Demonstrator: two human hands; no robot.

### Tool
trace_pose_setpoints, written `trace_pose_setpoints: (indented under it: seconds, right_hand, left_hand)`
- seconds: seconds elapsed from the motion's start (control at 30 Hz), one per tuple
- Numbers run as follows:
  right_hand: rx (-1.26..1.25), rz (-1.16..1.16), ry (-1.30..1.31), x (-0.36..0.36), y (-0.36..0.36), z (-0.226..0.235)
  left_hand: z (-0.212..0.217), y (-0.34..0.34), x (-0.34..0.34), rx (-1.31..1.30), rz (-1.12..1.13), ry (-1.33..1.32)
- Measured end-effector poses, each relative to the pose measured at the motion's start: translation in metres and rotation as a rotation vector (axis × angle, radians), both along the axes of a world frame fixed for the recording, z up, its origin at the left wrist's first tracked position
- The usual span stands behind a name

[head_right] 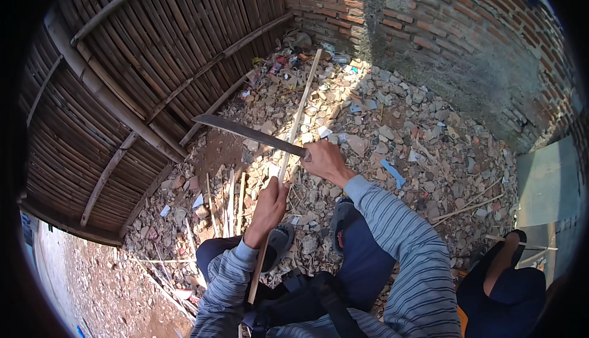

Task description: The person whittles and shaves bamboo sticks using a machete, peeling and splitting the wood with their hands and the blade.

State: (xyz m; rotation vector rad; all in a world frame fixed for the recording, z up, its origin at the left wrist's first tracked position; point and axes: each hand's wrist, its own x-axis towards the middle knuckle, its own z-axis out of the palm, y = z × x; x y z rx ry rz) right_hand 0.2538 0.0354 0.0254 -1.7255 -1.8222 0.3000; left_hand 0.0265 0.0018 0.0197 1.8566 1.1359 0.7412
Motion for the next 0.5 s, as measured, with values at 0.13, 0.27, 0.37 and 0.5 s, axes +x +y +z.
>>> trace_pose_setpoints:
  seconds: [0.13,0.27,0.37,0.5]
  right_hand:
    - [0.022,0.095,-0.068,-0.005,-0.01,0.005]
    - [0.01,-0.01,-0.035,0.018,0.007,-0.004]
    - [0.01,-0.115,0.025,0.023,0.01,-0.006]
    - [-0.037,-0.101,-0.033,0.016,0.003,-0.006]
  left_hand:
    - [0.011,-0.001,0.003,-0.001,-0.024,0.017]
    - [0.011,-0.002,0.004,0.029,-0.044,0.025]
    - [0.003,0.001,0.005,0.027,-0.081,0.062]
    - [0.002,-0.002,0.004,-0.011,-0.075,0.003]
